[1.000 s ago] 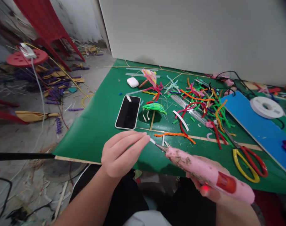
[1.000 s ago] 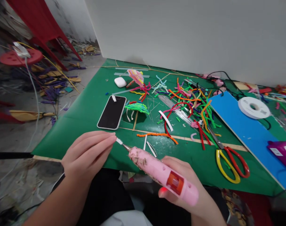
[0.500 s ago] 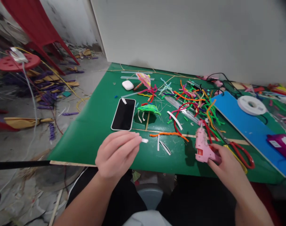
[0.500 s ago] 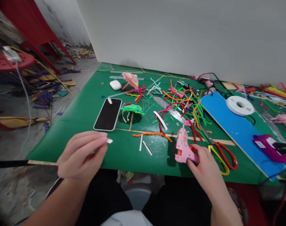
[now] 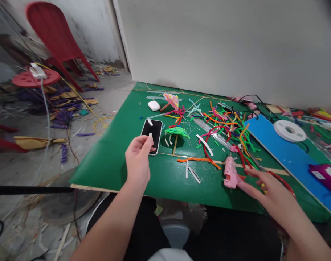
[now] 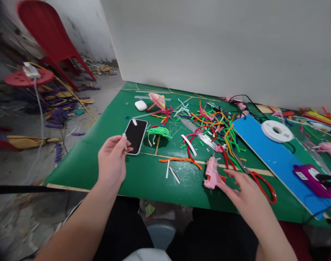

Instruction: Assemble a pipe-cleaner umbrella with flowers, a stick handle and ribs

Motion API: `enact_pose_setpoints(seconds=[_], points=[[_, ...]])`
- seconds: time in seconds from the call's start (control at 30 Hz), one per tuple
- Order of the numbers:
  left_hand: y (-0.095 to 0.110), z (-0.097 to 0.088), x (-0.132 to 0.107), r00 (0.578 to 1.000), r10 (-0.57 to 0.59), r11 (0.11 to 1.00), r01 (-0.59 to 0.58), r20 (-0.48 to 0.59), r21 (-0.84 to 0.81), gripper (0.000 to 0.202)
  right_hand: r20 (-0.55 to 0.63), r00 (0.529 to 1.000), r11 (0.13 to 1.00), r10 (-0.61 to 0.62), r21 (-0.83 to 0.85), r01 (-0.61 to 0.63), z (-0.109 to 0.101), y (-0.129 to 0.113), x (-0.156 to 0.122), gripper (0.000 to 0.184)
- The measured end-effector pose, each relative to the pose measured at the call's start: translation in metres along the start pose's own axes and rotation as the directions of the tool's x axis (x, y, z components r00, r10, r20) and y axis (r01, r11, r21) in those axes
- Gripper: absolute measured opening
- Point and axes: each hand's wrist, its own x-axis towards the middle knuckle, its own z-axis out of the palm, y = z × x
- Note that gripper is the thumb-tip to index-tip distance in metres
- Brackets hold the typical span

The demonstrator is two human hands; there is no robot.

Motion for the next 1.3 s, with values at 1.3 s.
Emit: enact_pose_setpoints(seconds=[1.3], points=[[0.049,0.087,-0.051,0.331,0.779,0.222,-0.94,0.533,0.259,0.015,0.06,0.998,0.02,0.001,0.998,-0.06,0.012,-0.15,0.062,0.02]])
